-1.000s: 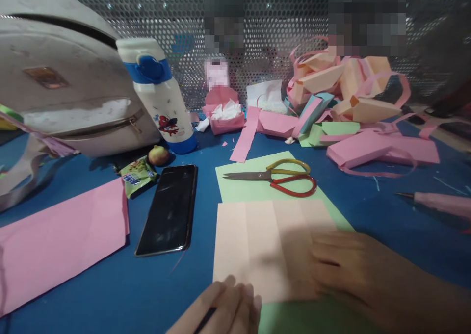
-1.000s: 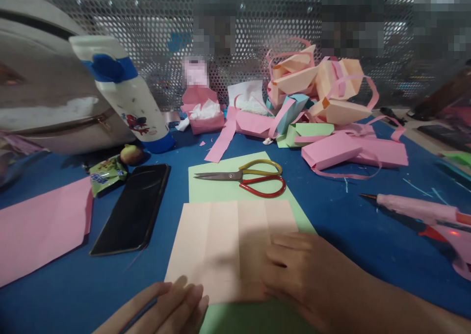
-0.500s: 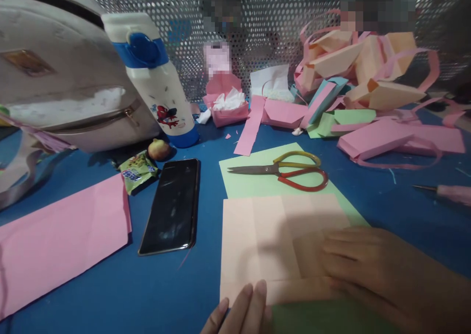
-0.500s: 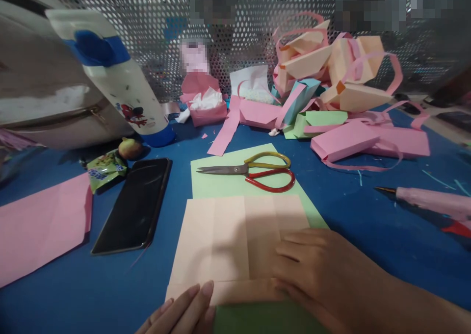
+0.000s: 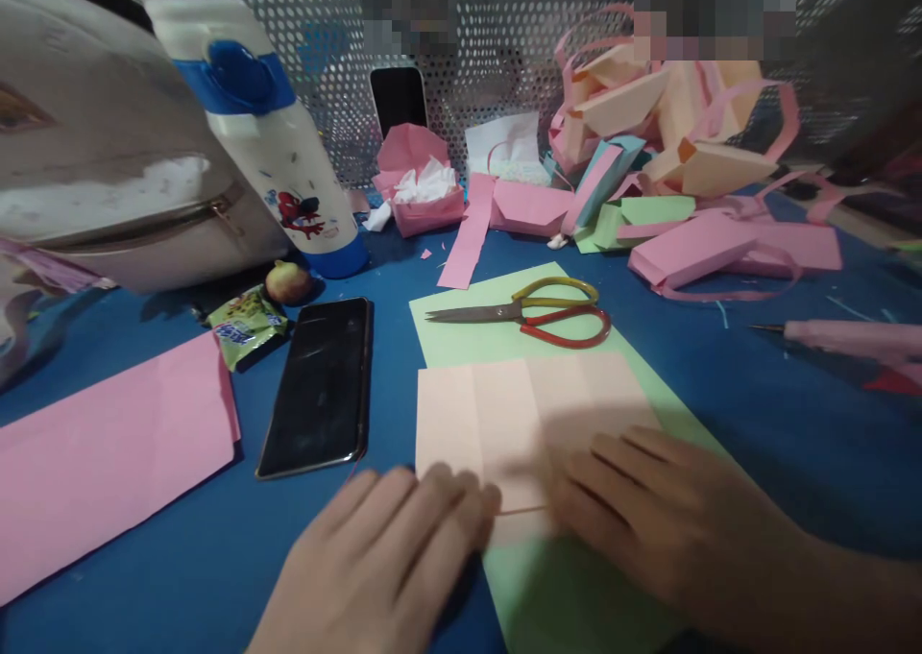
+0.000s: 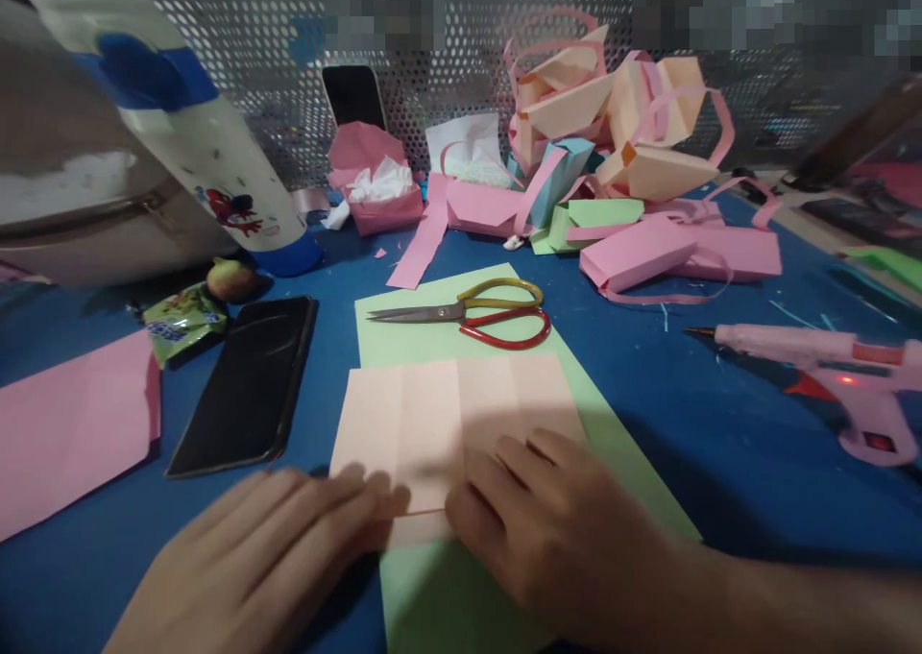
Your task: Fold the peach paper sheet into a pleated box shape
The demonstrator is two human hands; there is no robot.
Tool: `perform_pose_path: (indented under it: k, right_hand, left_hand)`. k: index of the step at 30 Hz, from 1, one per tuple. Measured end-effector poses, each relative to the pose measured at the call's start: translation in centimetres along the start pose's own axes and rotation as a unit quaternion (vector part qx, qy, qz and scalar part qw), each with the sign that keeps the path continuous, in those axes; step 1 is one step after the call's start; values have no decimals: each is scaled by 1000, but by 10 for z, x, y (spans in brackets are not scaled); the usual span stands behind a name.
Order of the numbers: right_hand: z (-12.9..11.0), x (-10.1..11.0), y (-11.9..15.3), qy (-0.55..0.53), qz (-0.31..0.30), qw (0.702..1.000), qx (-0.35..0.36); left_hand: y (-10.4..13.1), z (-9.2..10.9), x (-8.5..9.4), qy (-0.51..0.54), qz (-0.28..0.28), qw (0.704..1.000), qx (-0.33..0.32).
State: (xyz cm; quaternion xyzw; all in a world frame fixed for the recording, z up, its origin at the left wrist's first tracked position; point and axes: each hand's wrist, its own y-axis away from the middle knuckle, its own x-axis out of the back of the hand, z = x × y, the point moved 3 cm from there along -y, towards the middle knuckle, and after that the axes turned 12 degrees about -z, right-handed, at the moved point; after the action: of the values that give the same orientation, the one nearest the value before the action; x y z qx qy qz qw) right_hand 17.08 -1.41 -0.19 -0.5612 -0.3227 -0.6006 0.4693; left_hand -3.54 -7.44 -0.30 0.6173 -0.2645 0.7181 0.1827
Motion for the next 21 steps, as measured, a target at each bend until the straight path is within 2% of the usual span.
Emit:
perform_pose_path:
  k: [4,8,11,16,21]
  right_hand:
    - [5,-4,-3,-5,-7,999,38]
    - [8,-1,-3,4,-38,998,45]
    - [7,-1,-5,-44,-59,997,15]
    - [8,-6,-9,-166,-137,976,-26]
    - [9,-6,-10,-172,-139,975,-14]
  left_hand:
    - [-14,-15,2,95,-63,993,35]
    - [-14,-10,1,169,-102,980,33]
    - [-12,-7,1,178,-111,977,37]
    - [-13,-8,-2,167,-137,976,39]
    - [-15,-9,-4,138,-112,984,25]
